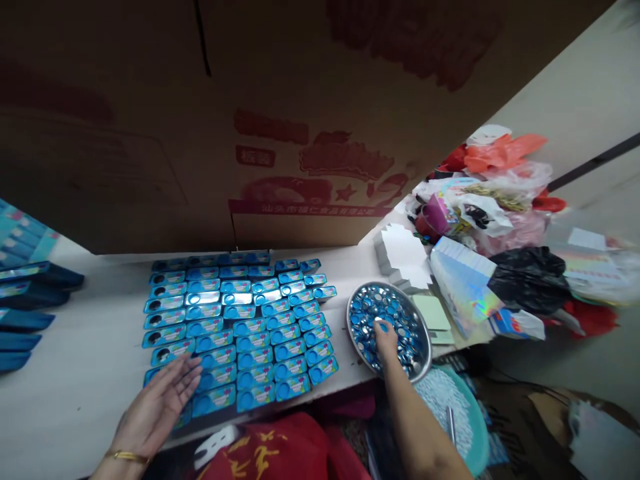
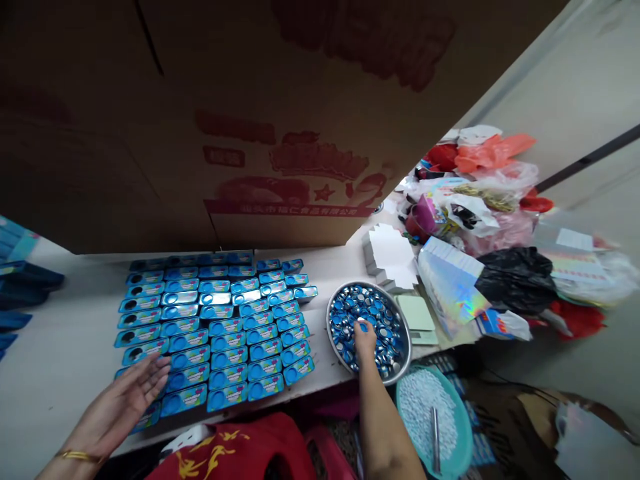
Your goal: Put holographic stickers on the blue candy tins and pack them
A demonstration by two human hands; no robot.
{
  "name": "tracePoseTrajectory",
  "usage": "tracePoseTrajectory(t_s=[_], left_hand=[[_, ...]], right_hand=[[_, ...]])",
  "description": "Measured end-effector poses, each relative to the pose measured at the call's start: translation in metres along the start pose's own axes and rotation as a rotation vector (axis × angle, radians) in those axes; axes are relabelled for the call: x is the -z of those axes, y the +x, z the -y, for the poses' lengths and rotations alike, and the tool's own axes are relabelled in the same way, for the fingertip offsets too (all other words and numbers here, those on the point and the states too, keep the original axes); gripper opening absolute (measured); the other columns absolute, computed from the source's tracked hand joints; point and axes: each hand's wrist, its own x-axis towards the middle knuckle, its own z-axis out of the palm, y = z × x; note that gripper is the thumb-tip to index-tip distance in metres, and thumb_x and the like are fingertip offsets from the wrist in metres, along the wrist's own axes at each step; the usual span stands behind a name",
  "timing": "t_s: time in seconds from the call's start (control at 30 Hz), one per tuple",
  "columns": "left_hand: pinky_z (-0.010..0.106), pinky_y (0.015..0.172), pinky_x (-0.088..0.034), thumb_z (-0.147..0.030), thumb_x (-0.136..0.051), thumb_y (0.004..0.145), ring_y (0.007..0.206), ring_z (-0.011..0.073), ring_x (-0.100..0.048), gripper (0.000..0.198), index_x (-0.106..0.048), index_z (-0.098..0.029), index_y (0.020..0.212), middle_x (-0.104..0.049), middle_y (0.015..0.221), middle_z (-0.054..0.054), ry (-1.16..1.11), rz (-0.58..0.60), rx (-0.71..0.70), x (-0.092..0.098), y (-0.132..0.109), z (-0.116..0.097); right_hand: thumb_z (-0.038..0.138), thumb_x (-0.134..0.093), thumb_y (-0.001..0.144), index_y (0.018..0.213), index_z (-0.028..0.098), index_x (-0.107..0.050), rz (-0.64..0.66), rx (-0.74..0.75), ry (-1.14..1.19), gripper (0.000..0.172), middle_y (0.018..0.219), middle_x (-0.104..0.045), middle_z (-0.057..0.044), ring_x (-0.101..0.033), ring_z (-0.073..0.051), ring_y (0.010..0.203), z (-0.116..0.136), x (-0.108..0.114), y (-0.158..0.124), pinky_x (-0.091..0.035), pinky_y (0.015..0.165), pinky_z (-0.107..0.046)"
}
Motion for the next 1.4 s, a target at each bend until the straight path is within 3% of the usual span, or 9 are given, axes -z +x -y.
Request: tracePoseTrajectory(t_s=[0.2,0.37,0.5,0.67,0.8,0.97,1.07,1.17,1.4], left_hand=[[0.031,0.077,-0.049,-0.015,-0.052,0.076,0.088,0.0186,-0.060,0.022,-0.058,-0.014,0.096,-0.063,0.096,0.010,-0.100,0.174,0.115,-0.049,-0.013,0.017],[0.038,0.076,-0.045,-0.043,-0.049,0.077,0.087,0.0229,-0.059,0.037,-0.056,-0.016,0.101,-0.062,0.096,0.010,-0.347,0.476,0.334,-0.091,-0.018,0.033],[0.034,0.074,-0.044,-0.048,-0.050,0.073,0.083,0.0225,-0.060,0.036,-0.058,-0.015,0.087,-0.062,0.073,0.005,-0.564,0.490,0.388,-0.078,-0.005,0.030],[0.026,0.072,-0.044,-0.034,-0.046,0.079,0.076,0.0171,-0.060,0.026,-0.058,-0.012,0.077,-0.061,0.071,0.003,-0.711,0.296,0.236,-0.033,0.003,0.018],[0.026,0.062,-0.045,-0.031,-0.053,0.075,0.063,0.0146,-0.059,0.019,-0.057,-0.013,0.076,-0.060,0.067,0.002,-0.694,0.199,0.210,-0.008,0.012,0.009],[0.025,0.054,-0.044,-0.032,-0.054,0.074,0.065,0.0147,-0.059,0.019,-0.057,-0.017,0.084,-0.061,0.073,0.004,-0.723,0.188,0.226,0.022,0.012,-0.006],[0.023,0.054,-0.044,-0.033,-0.049,0.077,0.070,0.0145,-0.059,0.020,-0.058,-0.018,0.088,-0.061,0.080,0.005,-0.807,0.209,0.224,0.047,0.006,-0.016],[0.024,0.054,-0.046,-0.032,-0.048,0.078,0.073,0.0149,-0.059,0.022,-0.058,-0.017,0.089,-0.060,0.084,0.007,-0.881,0.166,0.188,0.075,0.000,-0.021],[0.023,0.054,-0.047,-0.029,-0.048,0.078,0.073,0.0143,-0.059,0.021,-0.058,-0.016,0.091,-0.059,0.086,0.008,-0.934,0.077,0.105,0.121,-0.012,-0.016]], right_hand=[[0.052,-0.048,0.066,0.094,0.018,-0.052,0.126,0.189,0.287,0.043,0.056,-0.052,0.005,-0.048,-0.011,0.047,0.060,0.004,-0.027,-0.039,0.046,-0.022],[0.033,-0.052,0.071,0.083,0.020,-0.055,0.561,0.815,0.321,0.018,0.077,-0.058,-0.001,-0.054,-0.015,0.072,0.146,-0.059,-0.159,-0.043,0.067,-0.026],[0.029,-0.047,0.076,0.091,0.020,-0.056,0.727,1.318,0.155,0.020,0.085,-0.057,-0.006,-0.052,-0.018,0.079,0.169,-0.107,-0.252,-0.042,0.071,-0.030],[0.043,-0.054,0.069,0.102,0.019,-0.055,0.819,1.660,-0.017,0.041,0.094,-0.055,-0.009,-0.045,-0.025,0.094,0.177,-0.133,-0.280,-0.032,0.086,-0.044],[0.035,-0.048,0.078,0.107,0.024,-0.054,0.954,1.549,0.120,0.032,0.105,-0.054,-0.008,-0.045,-0.023,0.100,0.187,-0.141,-0.289,-0.033,0.088,-0.042],[0.027,-0.040,0.082,0.111,0.022,-0.051,1.108,0.916,0.374,0.031,0.094,-0.059,-0.006,-0.056,-0.016,0.083,0.198,-0.167,-0.288,-0.045,0.073,-0.030],[0.032,-0.048,0.075,0.111,0.019,-0.049,1.251,0.723,0.316,0.038,0.082,-0.060,-0.003,-0.059,-0.015,0.068,0.200,-0.181,-0.277,-0.048,0.062,-0.028],[0.033,-0.044,0.079,0.111,0.021,-0.050,1.276,0.830,0.031,0.035,0.069,-0.061,0.000,-0.058,-0.015,0.060,0.198,-0.185,-0.270,-0.047,0.059,-0.027],[0.041,-0.047,0.079,0.089,0.029,-0.063,0.987,1.231,-0.526,0.022,0.071,-0.065,0.000,-0.061,-0.017,0.071,0.201,-0.186,-0.273,-0.040,0.063,-0.023]])
